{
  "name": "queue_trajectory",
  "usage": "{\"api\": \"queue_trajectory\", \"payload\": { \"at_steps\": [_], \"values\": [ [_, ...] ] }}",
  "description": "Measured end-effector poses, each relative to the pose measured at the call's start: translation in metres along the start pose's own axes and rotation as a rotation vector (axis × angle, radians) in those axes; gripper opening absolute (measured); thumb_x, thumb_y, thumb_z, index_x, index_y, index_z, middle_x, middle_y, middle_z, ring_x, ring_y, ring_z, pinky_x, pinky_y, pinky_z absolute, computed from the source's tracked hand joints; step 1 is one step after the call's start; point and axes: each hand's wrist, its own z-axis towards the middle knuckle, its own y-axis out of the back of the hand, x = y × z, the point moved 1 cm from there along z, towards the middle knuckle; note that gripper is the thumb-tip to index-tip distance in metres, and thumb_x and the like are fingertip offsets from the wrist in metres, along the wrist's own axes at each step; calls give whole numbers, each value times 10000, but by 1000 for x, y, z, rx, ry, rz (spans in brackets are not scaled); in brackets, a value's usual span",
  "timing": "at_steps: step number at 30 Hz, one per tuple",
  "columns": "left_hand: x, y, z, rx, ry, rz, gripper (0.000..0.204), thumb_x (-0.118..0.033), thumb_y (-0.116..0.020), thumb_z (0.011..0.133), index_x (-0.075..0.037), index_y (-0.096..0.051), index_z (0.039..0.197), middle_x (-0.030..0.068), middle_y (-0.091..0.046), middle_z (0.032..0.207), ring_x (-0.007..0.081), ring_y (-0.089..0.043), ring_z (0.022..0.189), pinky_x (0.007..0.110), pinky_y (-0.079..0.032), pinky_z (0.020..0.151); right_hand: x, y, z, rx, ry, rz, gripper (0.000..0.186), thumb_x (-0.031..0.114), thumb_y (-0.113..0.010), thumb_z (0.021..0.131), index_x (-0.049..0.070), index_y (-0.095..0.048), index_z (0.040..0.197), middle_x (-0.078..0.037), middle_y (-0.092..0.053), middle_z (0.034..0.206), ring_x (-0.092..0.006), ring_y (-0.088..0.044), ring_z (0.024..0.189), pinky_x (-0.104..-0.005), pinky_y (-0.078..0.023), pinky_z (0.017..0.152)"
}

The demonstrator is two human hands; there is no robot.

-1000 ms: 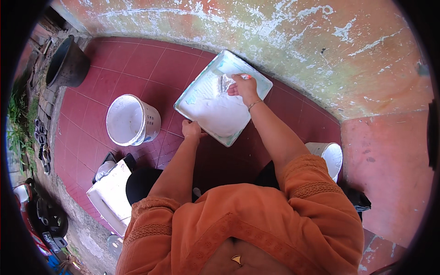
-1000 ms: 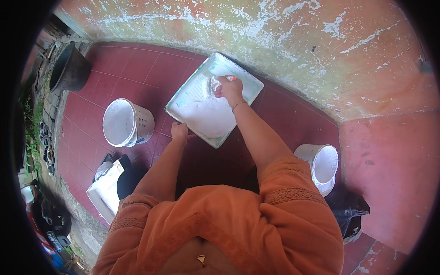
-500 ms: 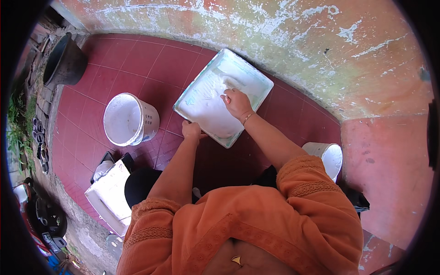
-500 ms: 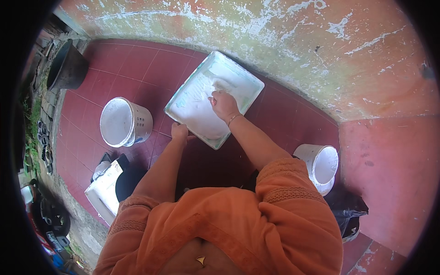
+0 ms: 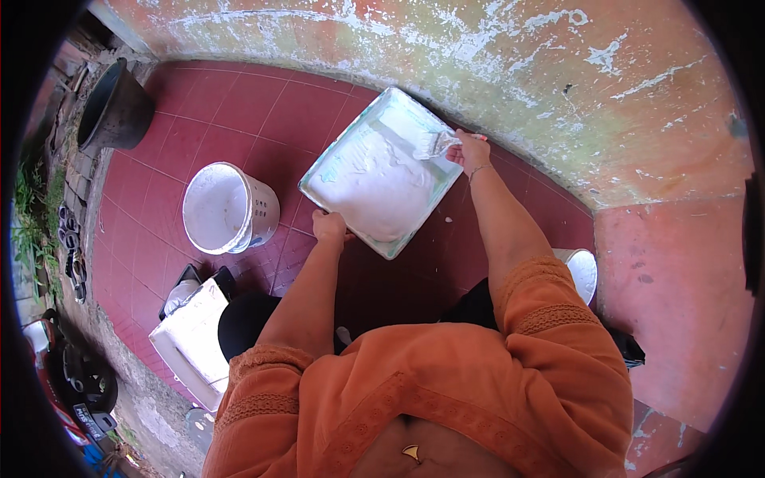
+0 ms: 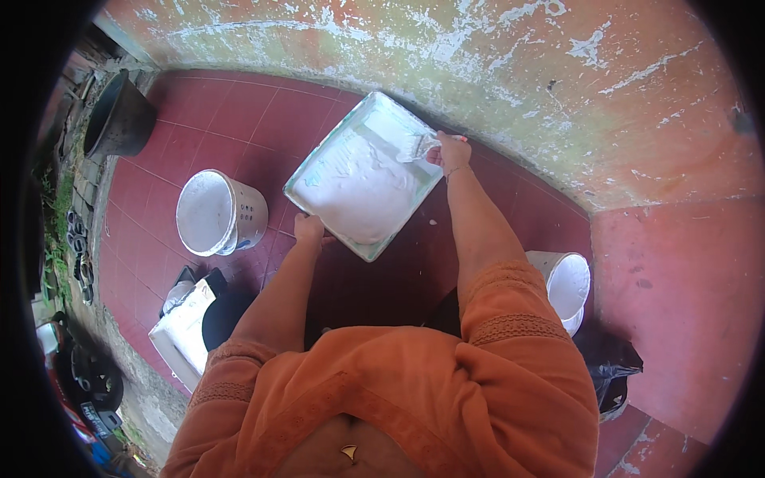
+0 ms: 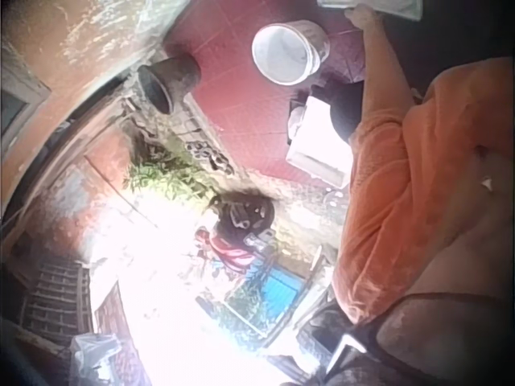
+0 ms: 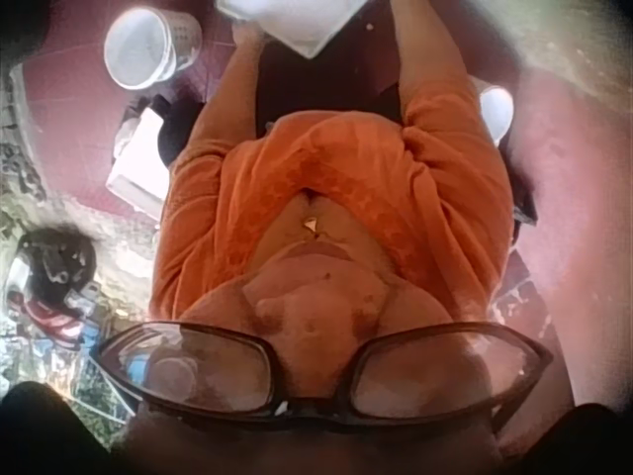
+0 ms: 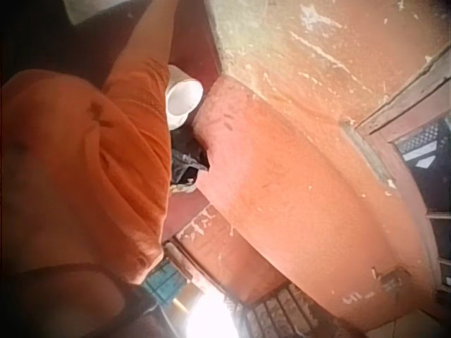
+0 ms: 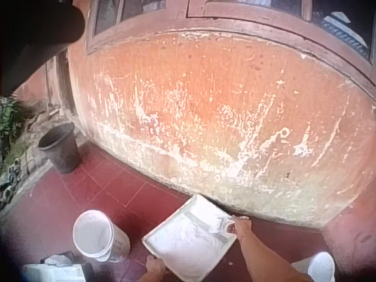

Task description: The person pours water from a bucket into a container, stirs the mixture with a brush, and then pours paint into a tray to mix it with the brush.

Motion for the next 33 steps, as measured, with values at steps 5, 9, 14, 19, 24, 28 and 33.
{"api": "queue_trajectory", "payload": {
  "at_steps": [5,9,14,19,24,28,33],
  "values": [
    [5,2,8,-50,17,18,381,-75,-443,799,4,-386,1167,180,-561,1053,298,-630,802,407,-546,550,6,-2,-17,39,159,-246,199,220,-637,826,25,-610,856,-121,-615,693,-186,-610,530,-334,-530,498],
    [11,-1,18,-45,33,-26,397,-78,-446,798,6,-379,1181,187,-559,1075,306,-635,813,408,-552,555,-40,-22,-70,267,1011,-1116,205,255,-605,799,55,-593,758,-164,-584,737,-365,-567,731,-428,-443,666],
    [2,-7,11,-85,53,25,399,-73,-446,799,3,-379,1184,187,-565,1062,310,-640,795,408,-556,563,-6,-34,-99,193,871,-871,197,250,-638,796,55,-633,769,-161,-612,679,-351,-594,657,-394,-468,610],
    [2,-6,10,-66,48,-11,395,-67,-443,797,5,-379,1180,190,-572,1041,306,-641,784,406,-556,558,27,-13,-92,220,417,-759,190,261,-664,777,78,-659,825,-131,-635,708,-336,-606,671,-369,-480,623],
    [-7,-12,-5,-92,12,48,378,-85,-442,795,12,-391,1157,192,-580,1018,300,-642,768,390,-547,533,-25,0,-64,198,920,-917,177,244,-675,766,88,-667,850,-124,-637,727,-328,-601,688,-351,-477,638],
    [-2,-4,3,-175,-72,64,330,-104,-460,787,16,-434,1094,212,-595,982,338,-631,809,416,-534,625,-16,-28,-53,294,753,-797,183,248,-677,753,83,-669,833,-135,-634,752,-338,-603,731,-371,-475,655],
    [-18,0,-6,-313,-222,273,291,-135,-492,766,12,-479,1017,252,-600,944,393,-586,930,432,-428,833,2,-23,-38,128,918,-983,157,229,-665,747,76,-657,783,-144,-631,761,-346,-598,726,-390,-469,652]
  ]
}}
